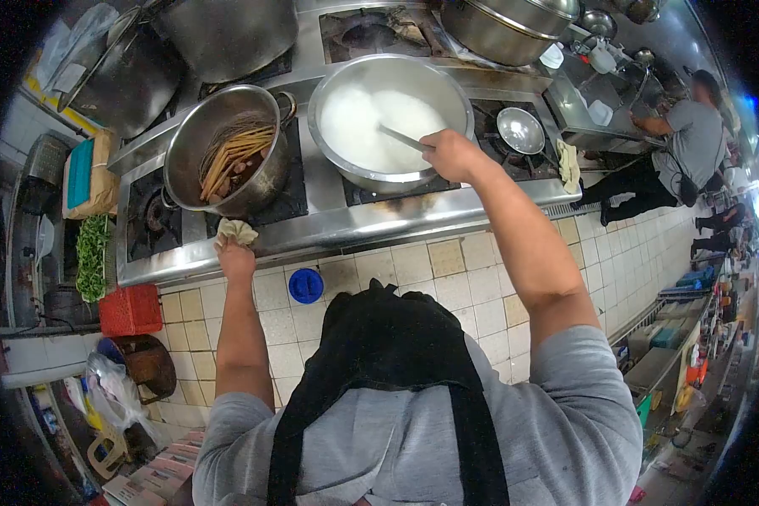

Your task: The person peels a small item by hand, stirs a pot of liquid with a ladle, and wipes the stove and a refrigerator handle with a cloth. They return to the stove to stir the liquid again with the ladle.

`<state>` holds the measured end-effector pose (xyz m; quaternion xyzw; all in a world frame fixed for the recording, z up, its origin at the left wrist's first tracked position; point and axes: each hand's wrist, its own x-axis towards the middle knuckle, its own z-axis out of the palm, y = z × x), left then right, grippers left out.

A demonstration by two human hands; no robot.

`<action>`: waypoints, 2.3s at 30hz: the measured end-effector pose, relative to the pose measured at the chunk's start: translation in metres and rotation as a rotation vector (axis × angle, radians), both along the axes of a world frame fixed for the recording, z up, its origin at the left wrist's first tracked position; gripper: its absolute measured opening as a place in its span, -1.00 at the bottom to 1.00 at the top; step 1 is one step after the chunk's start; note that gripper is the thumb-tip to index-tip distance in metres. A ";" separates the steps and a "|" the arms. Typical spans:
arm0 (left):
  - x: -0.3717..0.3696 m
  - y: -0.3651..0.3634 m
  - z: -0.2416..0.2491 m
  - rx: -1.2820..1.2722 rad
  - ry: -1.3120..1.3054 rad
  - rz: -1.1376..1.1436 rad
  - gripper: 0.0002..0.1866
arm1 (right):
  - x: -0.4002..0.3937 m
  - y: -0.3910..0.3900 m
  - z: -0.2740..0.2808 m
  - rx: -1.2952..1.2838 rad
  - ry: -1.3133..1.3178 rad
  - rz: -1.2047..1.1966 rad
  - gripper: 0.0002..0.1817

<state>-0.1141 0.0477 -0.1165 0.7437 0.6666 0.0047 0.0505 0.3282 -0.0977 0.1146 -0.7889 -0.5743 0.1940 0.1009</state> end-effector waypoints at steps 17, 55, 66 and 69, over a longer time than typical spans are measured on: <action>0.011 -0.019 0.011 0.065 -0.041 -0.086 -0.48 | 0.008 -0.053 0.107 -0.218 -0.226 0.246 -0.66; 0.024 -0.030 0.007 0.023 -0.119 -0.004 -0.51 | 0.041 -0.064 0.048 -0.283 0.922 -0.373 -0.65; 0.024 -0.031 0.009 0.067 -0.115 -0.027 -0.53 | 0.052 -0.106 0.135 -0.137 0.264 -0.048 -0.66; 0.023 -0.031 0.008 0.058 -0.126 -0.023 -0.54 | 0.045 -0.102 0.123 -0.033 -0.137 0.134 -0.67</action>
